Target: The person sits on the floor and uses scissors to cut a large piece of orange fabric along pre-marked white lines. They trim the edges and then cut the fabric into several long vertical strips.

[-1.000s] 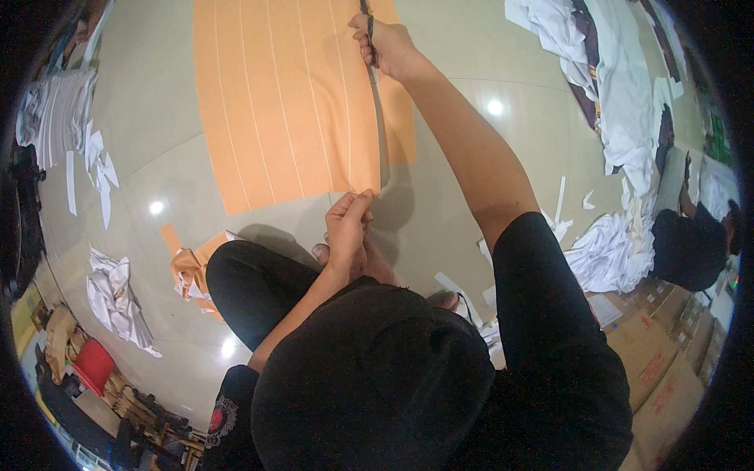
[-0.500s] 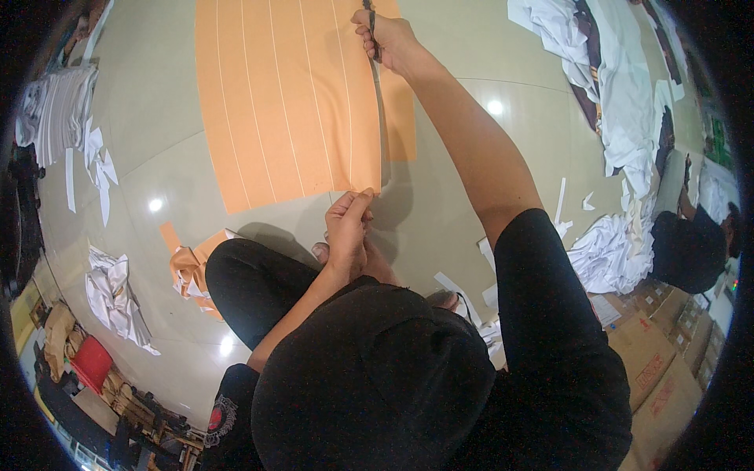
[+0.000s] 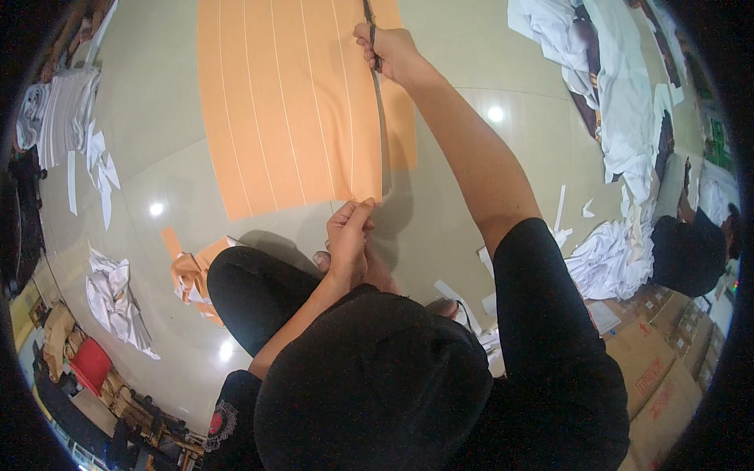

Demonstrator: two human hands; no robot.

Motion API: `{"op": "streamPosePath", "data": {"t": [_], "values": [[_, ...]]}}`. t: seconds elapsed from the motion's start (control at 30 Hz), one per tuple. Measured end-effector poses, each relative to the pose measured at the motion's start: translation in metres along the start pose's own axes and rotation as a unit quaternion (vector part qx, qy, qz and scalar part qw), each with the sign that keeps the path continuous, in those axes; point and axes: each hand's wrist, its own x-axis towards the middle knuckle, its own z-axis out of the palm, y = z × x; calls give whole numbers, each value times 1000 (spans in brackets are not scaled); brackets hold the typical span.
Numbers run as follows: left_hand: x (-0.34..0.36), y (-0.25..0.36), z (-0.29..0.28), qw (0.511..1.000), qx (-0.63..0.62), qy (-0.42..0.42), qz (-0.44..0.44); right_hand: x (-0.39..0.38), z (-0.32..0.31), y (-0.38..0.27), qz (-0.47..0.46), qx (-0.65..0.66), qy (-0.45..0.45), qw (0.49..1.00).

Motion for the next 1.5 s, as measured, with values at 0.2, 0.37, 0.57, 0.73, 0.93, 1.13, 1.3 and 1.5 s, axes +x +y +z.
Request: {"op": "streamPosePath", "data": {"t": [0.2,0.37,0.57,0.73,0.93,1.13,1.3,1.5], "values": [[-2,4,0,1000,-14,4,-22,1,-2,2,-14,-2,-5,1000],[-4,5,2,1000,-11,5,-14,5,-4,-1,-1,-10,-14,1000],[-3,5,2,1000,-22,2,-21,4,-2,-2,-1,-5,-7,1000],[-3,6,1,1000,-16,8,-25,7,-2,-8,4,-3,-13,1000],[-4,5,1,1000,-6,6,-20,23,0,-13,7,-22,7,1000],[-4,3,-1,1000,-8,3,-13,36,-1,-14,7,-17,-17,1000],[-4,4,-1,1000,-25,-7,-1,38,2,-15,-4,-15,-10,1000],[-4,3,-2,1000,-12,-11,4,43,2,-16,1,-21,-19,1000]]}}
